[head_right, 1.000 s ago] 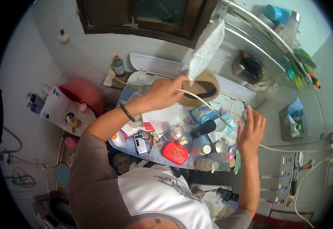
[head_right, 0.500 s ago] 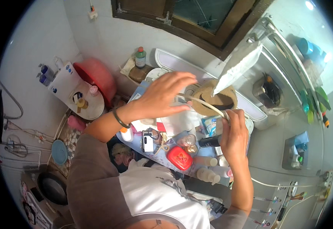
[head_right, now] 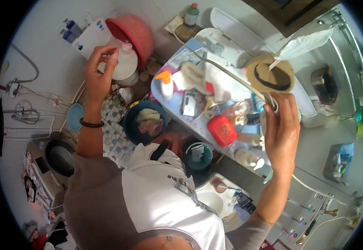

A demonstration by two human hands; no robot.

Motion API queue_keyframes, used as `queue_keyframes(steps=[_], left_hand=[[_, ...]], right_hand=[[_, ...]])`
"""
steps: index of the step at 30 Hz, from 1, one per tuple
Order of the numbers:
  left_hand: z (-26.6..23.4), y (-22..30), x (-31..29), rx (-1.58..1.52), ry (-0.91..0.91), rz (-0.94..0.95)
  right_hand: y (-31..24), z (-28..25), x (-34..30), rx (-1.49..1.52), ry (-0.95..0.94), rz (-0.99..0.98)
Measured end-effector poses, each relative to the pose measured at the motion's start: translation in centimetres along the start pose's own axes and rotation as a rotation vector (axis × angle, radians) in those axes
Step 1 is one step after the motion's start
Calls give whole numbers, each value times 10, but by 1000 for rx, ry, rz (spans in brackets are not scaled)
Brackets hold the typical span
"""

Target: The person manipulates the external water intake hose and shelf mounting above the washing machine using a cloth and small tools.

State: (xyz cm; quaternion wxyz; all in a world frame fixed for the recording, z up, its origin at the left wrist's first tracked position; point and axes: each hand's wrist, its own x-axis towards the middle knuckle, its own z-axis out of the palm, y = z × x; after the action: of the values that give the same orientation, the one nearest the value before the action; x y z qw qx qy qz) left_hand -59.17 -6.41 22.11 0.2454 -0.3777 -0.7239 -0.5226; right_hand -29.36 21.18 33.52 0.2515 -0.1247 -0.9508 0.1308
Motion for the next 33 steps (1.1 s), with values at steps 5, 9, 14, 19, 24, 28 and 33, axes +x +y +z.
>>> queue_keyframes(steps=[5,9,14,19,24,28,33], left_hand=[[-47,-1,-48,-42,-137,-146],[-68,14,-62,5,-306,-130],[-46,-12,-56,81,-494,127],[11,-33,-17,5,-487,264],[66,-61,41,13,-435,419],[80,-118,74,52,-616,538],[53,-205,90,-224,-756,593]], right_hand=[[-52,10,-25,41,-60,52],[-82,11,-41,84,-142,52],[-105,-6,-49,62,-194,15],[-116,-27,-28,-11,25,-12],[-126,-28,16,-227,290,-135],[-156,-30,19,-624,340,-296],[-198,3,30,-923,218,-178]])
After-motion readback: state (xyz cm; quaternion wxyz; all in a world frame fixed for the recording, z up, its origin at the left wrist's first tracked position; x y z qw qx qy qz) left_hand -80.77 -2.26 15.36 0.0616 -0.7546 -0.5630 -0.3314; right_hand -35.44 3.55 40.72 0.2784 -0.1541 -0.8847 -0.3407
